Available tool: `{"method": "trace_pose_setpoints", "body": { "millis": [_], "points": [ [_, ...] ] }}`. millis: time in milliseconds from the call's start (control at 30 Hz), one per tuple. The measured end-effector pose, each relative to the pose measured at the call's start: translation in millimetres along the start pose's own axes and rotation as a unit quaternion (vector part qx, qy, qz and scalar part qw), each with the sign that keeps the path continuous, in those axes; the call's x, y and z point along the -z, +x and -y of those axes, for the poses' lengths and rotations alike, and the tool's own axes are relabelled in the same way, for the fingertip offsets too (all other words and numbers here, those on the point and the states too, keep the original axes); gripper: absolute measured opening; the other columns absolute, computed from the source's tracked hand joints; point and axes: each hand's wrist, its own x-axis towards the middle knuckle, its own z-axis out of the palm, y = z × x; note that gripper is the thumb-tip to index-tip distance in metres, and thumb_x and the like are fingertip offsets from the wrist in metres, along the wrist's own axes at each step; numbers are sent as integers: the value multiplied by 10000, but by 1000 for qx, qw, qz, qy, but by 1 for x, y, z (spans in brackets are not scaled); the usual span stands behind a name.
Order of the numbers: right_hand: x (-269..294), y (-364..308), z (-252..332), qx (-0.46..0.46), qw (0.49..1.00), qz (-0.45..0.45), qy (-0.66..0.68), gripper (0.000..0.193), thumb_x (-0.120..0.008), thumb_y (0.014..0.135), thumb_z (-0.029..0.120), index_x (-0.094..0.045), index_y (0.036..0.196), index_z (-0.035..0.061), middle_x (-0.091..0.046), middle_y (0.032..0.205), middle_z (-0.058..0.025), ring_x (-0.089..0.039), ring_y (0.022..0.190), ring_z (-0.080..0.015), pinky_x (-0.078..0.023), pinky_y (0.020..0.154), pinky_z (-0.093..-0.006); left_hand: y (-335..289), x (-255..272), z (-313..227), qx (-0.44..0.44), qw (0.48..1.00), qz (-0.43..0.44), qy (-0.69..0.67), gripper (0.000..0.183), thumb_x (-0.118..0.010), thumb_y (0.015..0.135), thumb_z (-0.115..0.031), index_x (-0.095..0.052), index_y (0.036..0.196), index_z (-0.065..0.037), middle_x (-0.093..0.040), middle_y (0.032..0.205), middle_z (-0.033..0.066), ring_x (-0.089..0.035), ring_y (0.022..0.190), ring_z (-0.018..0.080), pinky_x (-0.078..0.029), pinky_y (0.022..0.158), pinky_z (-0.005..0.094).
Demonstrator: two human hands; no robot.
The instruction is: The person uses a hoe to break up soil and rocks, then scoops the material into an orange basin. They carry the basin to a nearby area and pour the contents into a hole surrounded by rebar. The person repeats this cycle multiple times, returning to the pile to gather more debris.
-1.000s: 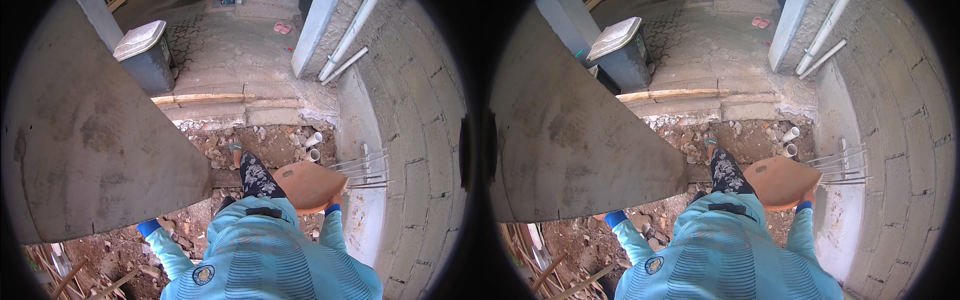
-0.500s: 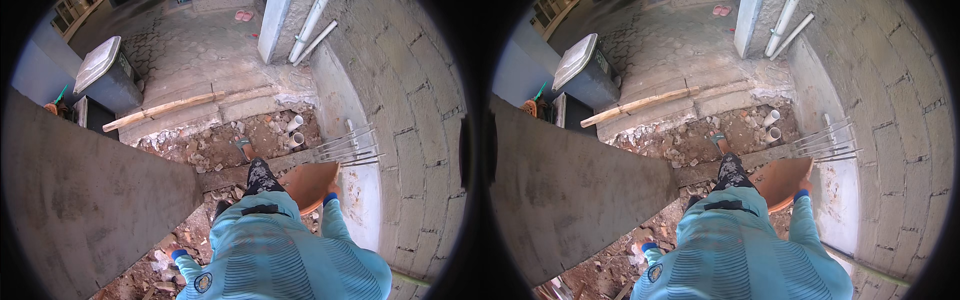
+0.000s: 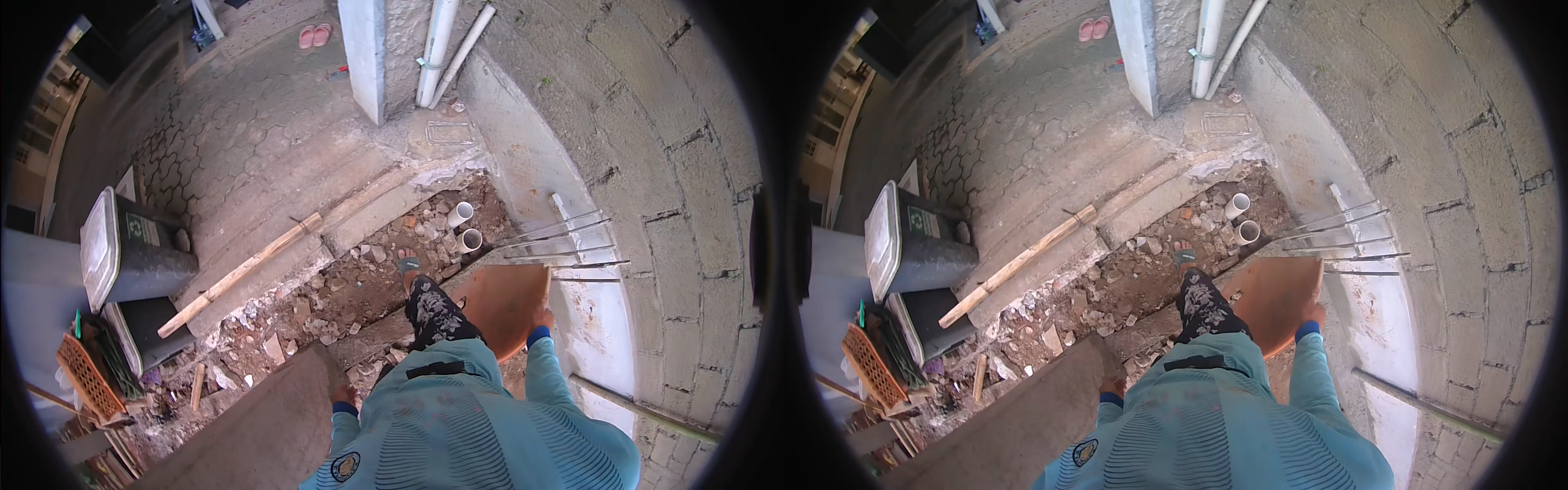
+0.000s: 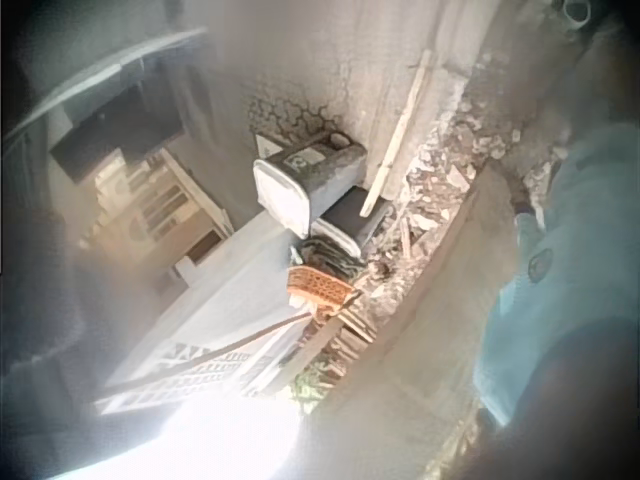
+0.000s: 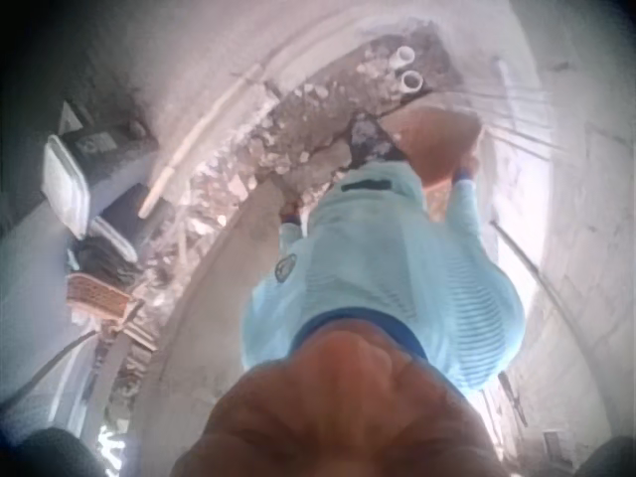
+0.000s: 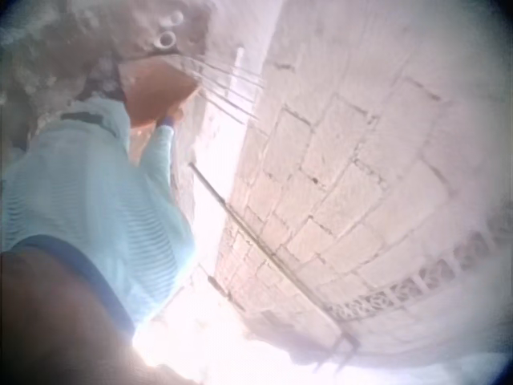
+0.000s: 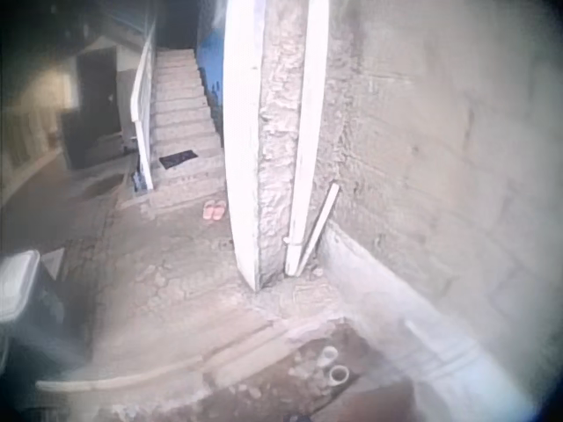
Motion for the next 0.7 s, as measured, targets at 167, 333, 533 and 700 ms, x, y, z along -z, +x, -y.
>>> {"method": "trace_pose_setpoints", "body": {
  "millis": [167, 333, 533, 700],
  "points": [
    [44, 26, 14, -152, 978, 74, 124, 913, -238, 929, 706, -672, 1042, -89, -644, 1017, -324, -601, 1042, -473, -462, 886, -515, -18, -136, -179, -127, 989, 76, 20, 282, -594, 940, -314, -615, 976, -35, -651, 747, 83, -610, 566, 183, -433, 433, 277],
    [61, 31, 5, -205, 969, 35, 134, 885, -262, 926, 704, -663, 1075, -72, -646, 1032, -314, -598, 1052, -465, -465, 893, -508, -106, -271, -283, -245, 949, 167, 106, 261, -606, 951, -321, -623, 997, -65, -666, 800, 69, -614, 604, 138, -434, 443, 242],
    [0, 3, -95, -256, 952, -138, 98, 484, -500, 892, 369, -668, 1076, -46, -666, 984, -297, -634, 989, -438, -498, 842, -494, -47, -339, -299, -183, 925, 243, 226, 274, -555, 955, -240, -601, 1111, -19, -675, 858, 97, -629, 651, 170, -487, 521, 286],
    [-5, -110, -16, -417, 902, 60, 95, 770, -282, 922, 613, -658, 1122, -28, -661, 1041, -279, -633, 996, -436, -482, 888, -492, -21, -346, -377, -152, 898, 187, 368, 326, -574, 922, -258, -591, 1121, 0, -679, 927, 155, -660, 681, 243, -511, 546, 342]
  ]
}}
